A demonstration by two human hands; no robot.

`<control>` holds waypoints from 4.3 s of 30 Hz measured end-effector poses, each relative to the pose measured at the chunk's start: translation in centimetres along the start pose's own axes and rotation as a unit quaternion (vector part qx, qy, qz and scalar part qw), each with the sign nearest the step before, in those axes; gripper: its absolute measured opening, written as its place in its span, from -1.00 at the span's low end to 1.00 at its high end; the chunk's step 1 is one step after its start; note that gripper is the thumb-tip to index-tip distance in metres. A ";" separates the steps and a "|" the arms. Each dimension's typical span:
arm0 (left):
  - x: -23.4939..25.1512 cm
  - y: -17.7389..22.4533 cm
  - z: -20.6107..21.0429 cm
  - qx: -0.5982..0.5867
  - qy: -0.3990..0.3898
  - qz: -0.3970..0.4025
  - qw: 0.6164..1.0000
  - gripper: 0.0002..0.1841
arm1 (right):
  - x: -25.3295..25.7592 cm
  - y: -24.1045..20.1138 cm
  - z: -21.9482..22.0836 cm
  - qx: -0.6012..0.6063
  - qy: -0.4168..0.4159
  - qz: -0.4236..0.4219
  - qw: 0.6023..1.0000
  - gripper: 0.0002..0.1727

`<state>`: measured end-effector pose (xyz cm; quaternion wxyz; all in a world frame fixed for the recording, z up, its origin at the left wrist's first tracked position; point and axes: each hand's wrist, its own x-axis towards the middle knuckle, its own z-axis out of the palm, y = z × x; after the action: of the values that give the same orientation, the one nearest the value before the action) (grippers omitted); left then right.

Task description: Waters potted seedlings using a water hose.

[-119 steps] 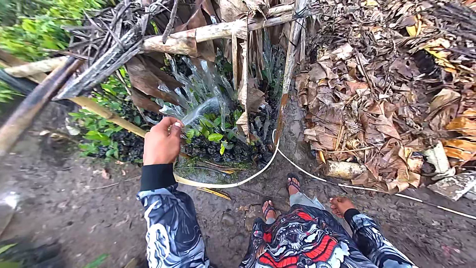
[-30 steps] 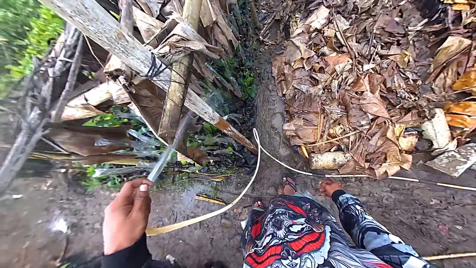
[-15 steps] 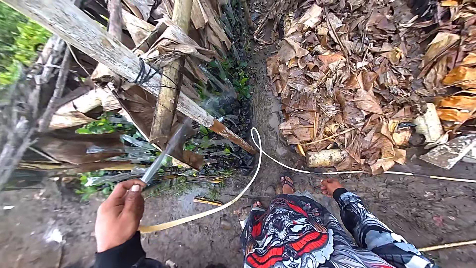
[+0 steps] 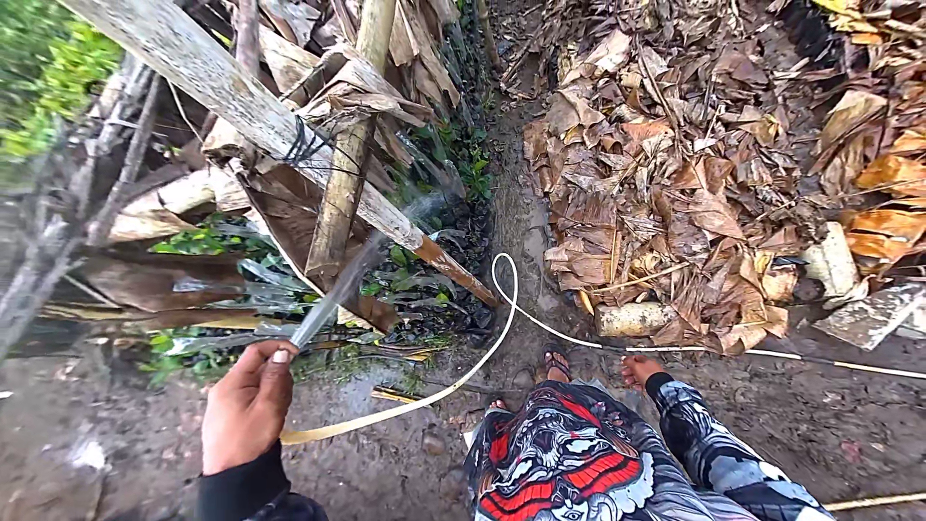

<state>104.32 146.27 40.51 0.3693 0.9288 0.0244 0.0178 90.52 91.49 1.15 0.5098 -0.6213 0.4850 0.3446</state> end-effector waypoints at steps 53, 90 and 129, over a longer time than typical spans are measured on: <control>1.5 2.2 2.5 0.146 0.000 0.030 0.989 -0.64 | -0.5 -0.4 1.8 -0.001 -0.007 0.002 1.000 -0.57; 2.7 11.3 6.6 0.232 -0.086 0.130 0.960 -0.62 | -0.6 -0.4 2.1 0.013 -0.006 -0.003 1.000 -0.58; 9.5 16.6 14.8 0.256 -0.060 0.070 0.962 -0.68 | 0.2 3.0 -2.4 0.102 0.016 0.030 0.994 -0.56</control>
<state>115.09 124.67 41.34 0.1176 0.9911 -0.0590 -0.0194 87.58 89.12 0.67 0.5520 -0.5566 0.5441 0.2990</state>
